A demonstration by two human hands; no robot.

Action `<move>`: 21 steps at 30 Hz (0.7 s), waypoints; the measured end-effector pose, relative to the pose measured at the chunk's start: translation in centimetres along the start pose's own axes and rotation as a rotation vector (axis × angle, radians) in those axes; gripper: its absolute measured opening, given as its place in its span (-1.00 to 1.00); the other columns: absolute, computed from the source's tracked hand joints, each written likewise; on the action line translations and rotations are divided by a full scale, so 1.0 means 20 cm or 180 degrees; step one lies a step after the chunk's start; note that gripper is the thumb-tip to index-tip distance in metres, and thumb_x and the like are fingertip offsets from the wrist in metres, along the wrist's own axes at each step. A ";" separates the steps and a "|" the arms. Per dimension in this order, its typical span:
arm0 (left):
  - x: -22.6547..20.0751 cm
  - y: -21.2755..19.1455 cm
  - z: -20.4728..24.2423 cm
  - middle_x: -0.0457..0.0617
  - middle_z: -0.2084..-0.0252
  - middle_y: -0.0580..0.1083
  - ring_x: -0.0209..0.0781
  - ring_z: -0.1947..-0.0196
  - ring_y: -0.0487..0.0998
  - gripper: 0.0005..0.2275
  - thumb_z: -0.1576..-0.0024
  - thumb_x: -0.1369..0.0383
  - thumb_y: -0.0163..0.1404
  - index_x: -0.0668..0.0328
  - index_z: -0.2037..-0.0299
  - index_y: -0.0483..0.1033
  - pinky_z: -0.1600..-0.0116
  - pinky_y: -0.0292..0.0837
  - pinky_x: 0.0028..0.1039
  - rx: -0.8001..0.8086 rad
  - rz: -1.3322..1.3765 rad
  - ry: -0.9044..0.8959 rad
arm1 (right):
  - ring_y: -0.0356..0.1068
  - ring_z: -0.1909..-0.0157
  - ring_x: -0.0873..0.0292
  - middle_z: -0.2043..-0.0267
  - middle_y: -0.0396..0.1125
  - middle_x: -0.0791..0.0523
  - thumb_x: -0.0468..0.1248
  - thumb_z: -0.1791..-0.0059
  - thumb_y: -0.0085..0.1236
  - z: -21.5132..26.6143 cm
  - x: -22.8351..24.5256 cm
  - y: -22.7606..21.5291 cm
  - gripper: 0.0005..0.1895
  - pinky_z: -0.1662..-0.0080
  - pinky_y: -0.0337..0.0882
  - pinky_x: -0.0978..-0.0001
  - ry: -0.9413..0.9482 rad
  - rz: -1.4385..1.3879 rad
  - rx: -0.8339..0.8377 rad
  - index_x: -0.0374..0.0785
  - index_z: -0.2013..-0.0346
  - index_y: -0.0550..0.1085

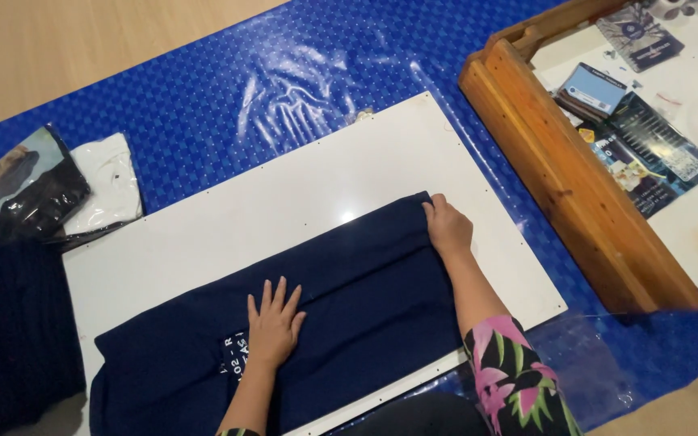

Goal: The person folds a navy blue polo shirt on a white board by hand, smoothing the fabric and aligning the sleeves and collar before placing it on a stack.

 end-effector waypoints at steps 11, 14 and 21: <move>-0.04 -0.18 -0.32 -0.11 -0.45 0.30 0.04 -0.46 0.21 -0.49 -0.18 -0.12 -0.08 -0.29 -0.32 0.39 -0.43 0.03 0.16 -0.0770 0.0112 -0.0486 | 0.39 0.13 -0.06 0.19 0.40 0.08 -0.16 0.12 0.28 0.21 0.58 -0.23 -0.74 0.21 0.39 0.06 -0.1388 0.0252 -0.1751 -0.07 0.16 0.50; -0.13 -0.17 -0.38 -0.11 -0.54 0.12 0.16 -0.53 0.01 -0.31 -0.07 -0.30 -0.12 -0.35 -0.41 0.25 -0.38 -0.16 0.41 0.0001 0.0148 -0.0731 | 0.16 -0.15 -0.06 -0.07 0.24 0.07 0.09 0.07 0.07 0.39 0.87 0.02 -0.58 -0.09 0.09 -0.02 -0.2164 0.0193 -0.0407 0.04 0.00 0.41; -0.15 -0.19 -0.39 -0.10 -0.61 -0.07 0.26 -0.57 -0.19 -0.17 -0.02 -0.43 -0.20 -0.38 -0.49 0.08 -0.34 -0.29 0.57 0.0881 0.0331 -0.1071 | -0.25 -0.62 -0.08 -0.62 -0.11 0.08 0.23 -0.10 -0.20 0.02 0.35 -0.06 -0.24 -0.46 -0.34 -0.31 -0.0481 0.0673 0.0848 -0.02 -0.53 0.10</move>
Point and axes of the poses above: each hand's wrist, its own z-axis away from the middle knuckle, its own y-axis out of the palm, x = y × z, the point moved 9 cm from there along -z, towards the middle knuckle
